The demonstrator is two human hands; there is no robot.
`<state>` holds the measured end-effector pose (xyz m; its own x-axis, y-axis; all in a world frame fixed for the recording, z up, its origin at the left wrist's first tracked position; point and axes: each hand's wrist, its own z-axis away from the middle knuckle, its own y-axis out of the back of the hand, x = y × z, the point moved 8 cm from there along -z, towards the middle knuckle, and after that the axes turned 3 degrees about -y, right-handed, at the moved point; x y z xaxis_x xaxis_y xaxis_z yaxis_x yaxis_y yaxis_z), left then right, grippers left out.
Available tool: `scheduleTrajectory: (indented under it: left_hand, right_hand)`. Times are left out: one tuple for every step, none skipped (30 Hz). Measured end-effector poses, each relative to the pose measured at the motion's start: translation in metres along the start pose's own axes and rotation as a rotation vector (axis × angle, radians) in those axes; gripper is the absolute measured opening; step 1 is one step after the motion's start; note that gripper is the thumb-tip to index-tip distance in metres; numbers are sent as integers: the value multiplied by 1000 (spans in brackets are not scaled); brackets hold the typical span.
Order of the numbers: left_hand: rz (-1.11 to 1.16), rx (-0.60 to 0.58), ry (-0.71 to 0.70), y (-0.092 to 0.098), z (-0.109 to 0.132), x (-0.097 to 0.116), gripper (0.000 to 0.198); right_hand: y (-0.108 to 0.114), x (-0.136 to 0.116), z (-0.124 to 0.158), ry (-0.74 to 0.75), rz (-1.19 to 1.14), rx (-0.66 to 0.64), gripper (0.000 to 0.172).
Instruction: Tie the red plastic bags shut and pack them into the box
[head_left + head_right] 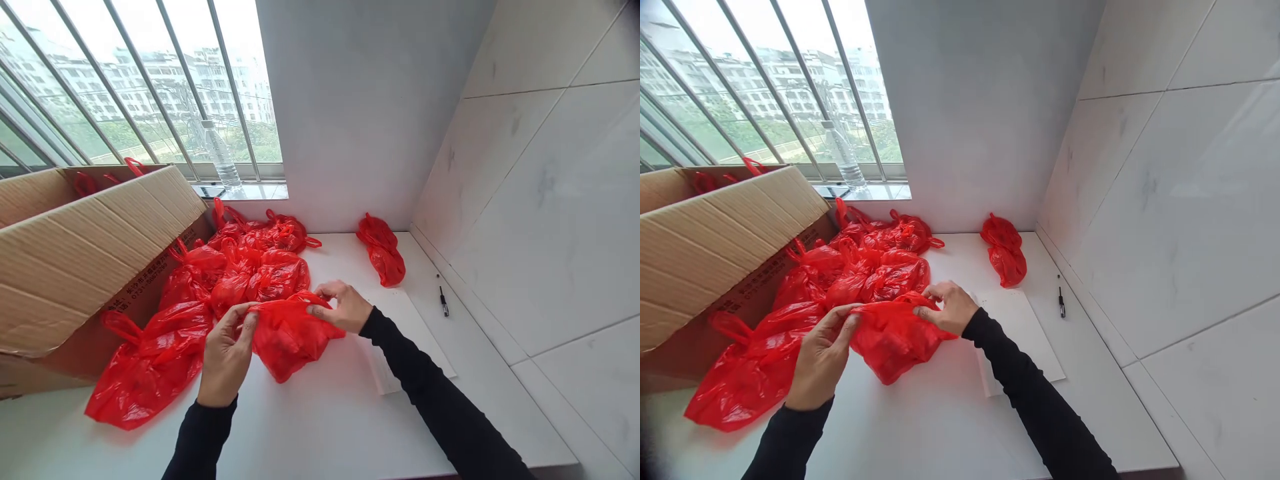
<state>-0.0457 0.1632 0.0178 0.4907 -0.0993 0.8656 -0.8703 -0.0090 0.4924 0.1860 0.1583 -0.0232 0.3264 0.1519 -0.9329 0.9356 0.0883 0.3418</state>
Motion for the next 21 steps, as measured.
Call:
scheduleTrajectory:
  left_hand:
    - [73,17,37,6,0,-5,39]
    - [146,26,78,11,1,-11,39]
    - [199,32,117,14,3,-15,38]
    - [218,33,138,17,5,-16,37]
    - [199,31,130,19,7,-14,37]
    - [143,27,92,18,10,-7,37]
    - [51,24,32,16,12,3,39]
    - [-61,20,-36,12,13,15,45]
    - [-172,12,-105,6,15,27,52]
    - [-270,2,-170,-1,16,38,55]
    - [-346,-3,-230,-8,17,48,51]
    - [-397,9,-288,-12,17,58,42]
    - [-426,45,-341,-13,18,67,30]
    - [-447,110,-386,-9,20,74,21]
    - [-475,189,-409,-3,23,80,18]
    - [-501,253,-398,5,27,83,19]
    - [-514,285,-354,12,31,83,21]
    - [-512,280,-283,18,34,79,24]
    - [-488,238,-194,22,38,73,27]
    - [-439,186,-101,25,42,66,30]
    - [-381,132,-20,26,46,59,34]
  right_hand:
    - [8,-4,-6,22,-33,34,23]
    - [17,-7,-12,28,-81,69,23]
    - [26,-7,-16,16,-133,96,23]
    - [33,-6,-19,-7,-176,115,23]
    - [40,-5,-21,-32,-200,128,23]
    - [45,-4,-22,-49,-206,133,24]
    - [48,-4,-22,-53,-202,133,25]
    - [50,-6,-21,-50,-195,129,26]
    - [52,-7,-20,-42,-182,122,27]
    - [53,-9,-19,-34,-169,117,28]
    - [55,-10,-18,-29,-155,113,30]
    - [57,-10,-16,-30,-139,112,32]
    - [60,-10,-15,-35,-118,113,34]
    - [64,-9,-13,-41,-97,114,35]
    - [69,-9,-11,-50,-79,114,37]
    - [75,-7,-8,-60,-69,108,37]
    - [79,-7,-5,-73,-74,86,36]
    - [83,-6,-2,-86,-94,46,34]
    - [84,-7,2,-95,-122,-17,32]
    - [83,-8,6,-100,-146,-96,30]
    - [81,-11,10,-96,-156,-176,28]
